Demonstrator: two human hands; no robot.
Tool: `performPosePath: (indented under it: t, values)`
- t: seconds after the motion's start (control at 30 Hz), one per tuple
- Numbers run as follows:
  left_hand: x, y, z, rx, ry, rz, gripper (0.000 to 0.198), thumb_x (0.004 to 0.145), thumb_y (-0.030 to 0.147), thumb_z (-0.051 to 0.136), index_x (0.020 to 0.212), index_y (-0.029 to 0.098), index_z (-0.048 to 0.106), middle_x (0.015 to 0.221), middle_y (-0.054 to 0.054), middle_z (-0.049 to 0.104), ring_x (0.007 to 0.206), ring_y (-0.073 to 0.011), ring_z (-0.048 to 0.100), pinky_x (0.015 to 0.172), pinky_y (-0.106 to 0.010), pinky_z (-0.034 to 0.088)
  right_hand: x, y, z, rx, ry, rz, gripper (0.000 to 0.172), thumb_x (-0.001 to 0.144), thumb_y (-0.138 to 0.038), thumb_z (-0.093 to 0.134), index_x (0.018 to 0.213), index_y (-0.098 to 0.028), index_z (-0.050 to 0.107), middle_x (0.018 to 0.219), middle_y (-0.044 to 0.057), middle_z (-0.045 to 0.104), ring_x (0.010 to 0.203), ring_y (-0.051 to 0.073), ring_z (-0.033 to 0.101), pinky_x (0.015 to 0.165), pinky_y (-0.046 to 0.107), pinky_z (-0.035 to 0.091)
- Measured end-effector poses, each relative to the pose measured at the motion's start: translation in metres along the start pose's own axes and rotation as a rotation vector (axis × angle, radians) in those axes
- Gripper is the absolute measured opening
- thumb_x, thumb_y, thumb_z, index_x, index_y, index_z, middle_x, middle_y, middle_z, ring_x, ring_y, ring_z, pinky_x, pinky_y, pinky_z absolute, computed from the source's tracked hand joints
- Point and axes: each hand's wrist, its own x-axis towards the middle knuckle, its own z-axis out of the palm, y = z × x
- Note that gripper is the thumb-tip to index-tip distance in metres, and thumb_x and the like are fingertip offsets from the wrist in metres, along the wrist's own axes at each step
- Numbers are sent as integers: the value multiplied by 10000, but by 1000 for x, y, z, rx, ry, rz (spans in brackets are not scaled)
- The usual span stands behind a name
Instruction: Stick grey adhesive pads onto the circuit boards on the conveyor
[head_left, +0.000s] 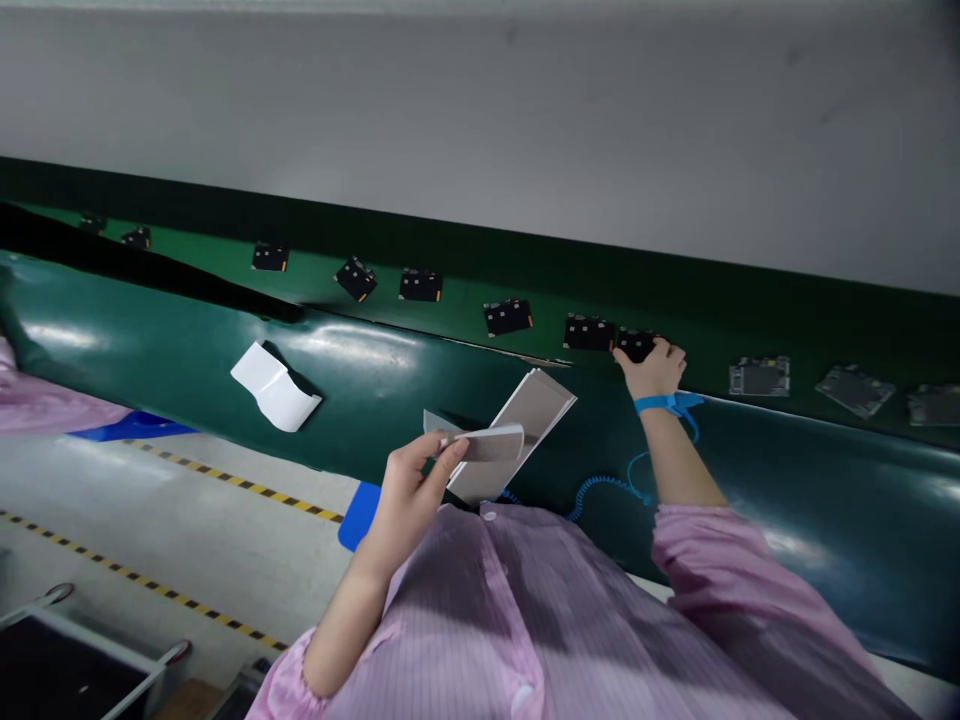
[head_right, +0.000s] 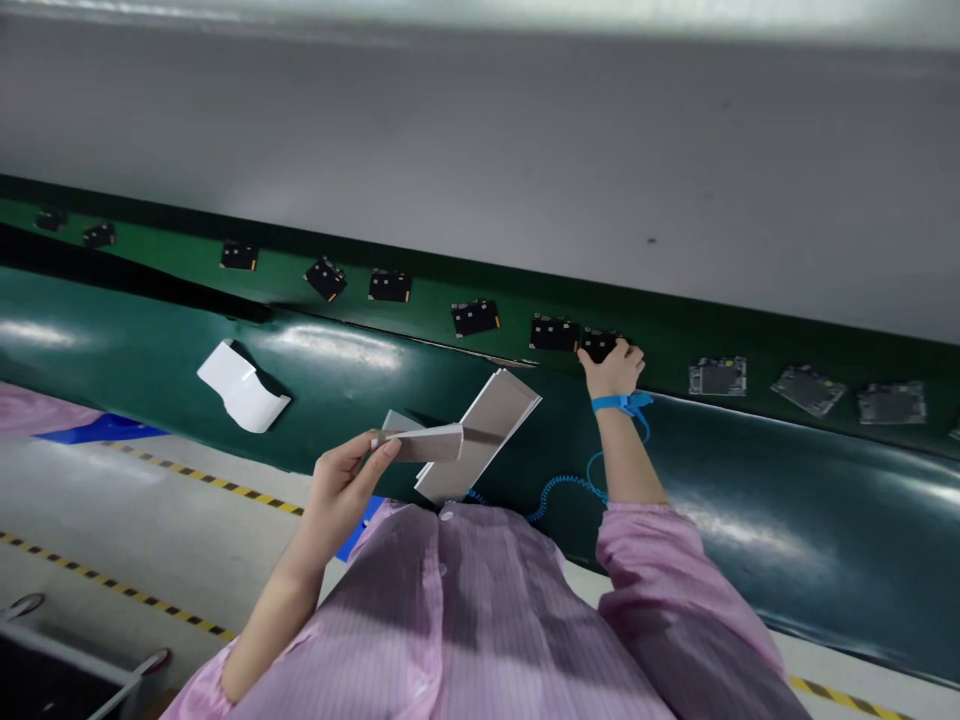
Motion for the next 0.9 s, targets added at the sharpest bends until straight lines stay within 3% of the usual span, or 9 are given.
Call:
performPosePath:
  t: [0.1, 0.17, 0.3, 0.37, 0.43, 0.53, 0.73, 0.8, 0.9]
  values:
    - [-3, 0, 0, 5, 6, 7, 375, 916, 421, 504, 707, 138, 631, 638, -7, 532, 625, -121, 431, 561, -223, 353, 8, 8, -8, 0, -11, -61, 519, 738, -336, 583, 1171, -53, 541, 1120, 271, 576, 1027, 426, 547, 881, 529, 394]
    - [-4, 0, -1, -10, 1, 12, 357, 920, 413, 501, 748, 138, 649, 673, -19, 576, 656, -131, 468, 586, -225, 377, 17, 19, -21, 53, 16, -81, 343, 769, -302, 521, 1042, -105, 587, 910, 218, 633, 893, 388, 601, 809, 493, 413]
    - [-6, -1, -2, -9, 28, 16, 349, 912, 410, 512, 724, 142, 634, 647, 0, 559, 626, -116, 456, 568, -211, 367, 35, 53, -59, 137, 87, -14, 182, 834, -217, 396, 879, -148, 558, 583, 127, 539, 721, 319, 609, 723, 428, 408]
    - [-7, -2, -2, -1, 43, 10, 356, 907, 409, 519, 691, 143, 615, 621, 12, 531, 597, -105, 431, 545, -206, 351, 40, 69, -74, 144, 101, 29, 158, 829, -195, 388, 845, -160, 540, 588, 133, 533, 731, 322, 606, 726, 435, 401]
    - [-8, -1, 0, -8, 40, 9, 340, 906, 399, 519, 706, 143, 622, 641, 4, 560, 617, -112, 457, 570, -208, 373, 39, 76, -78, 145, 142, 61, 139, 810, -213, 424, 853, -158, 544, 731, 204, 580, 861, 366, 592, 772, 473, 386]
    - [-8, 2, 3, -21, 29, 3, 323, 904, 401, 518, 763, 143, 653, 709, -21, 626, 682, -137, 513, 628, -222, 413, 27, 61, -60, 152, 207, 37, 273, 801, -287, 480, 1002, -122, 565, 1063, 300, 563, 1089, 415, 493, 883, 528, 346]
    - [-8, 8, 6, -2, 14, -12, 353, 897, 437, 522, 753, 145, 660, 717, -27, 636, 693, -145, 537, 624, -216, 420, -12, -25, 10, 120, 100, -155, 682, 746, -463, 615, 1309, -113, 454, 1300, 256, 503, 1162, 415, 448, 890, 559, 400]
    - [-9, 7, 4, 4, 11, -6, 349, 901, 437, 518, 773, 150, 668, 729, -28, 646, 704, -149, 550, 634, -217, 431, -14, -40, 18, 92, 76, -137, 690, 743, -421, 610, 1322, -86, 443, 1317, 274, 492, 1152, 418, 458, 851, 546, 435]
    - [-9, 6, 2, 2, 22, -5, 340, 902, 432, 518, 783, 155, 676, 732, -28, 655, 707, -152, 561, 638, -216, 440, -7, -36, 10, 65, 26, -140, 646, 741, -339, 580, 1316, -69, 463, 1182, 256, 595, 1021, 392, 559, 807, 500, 469]
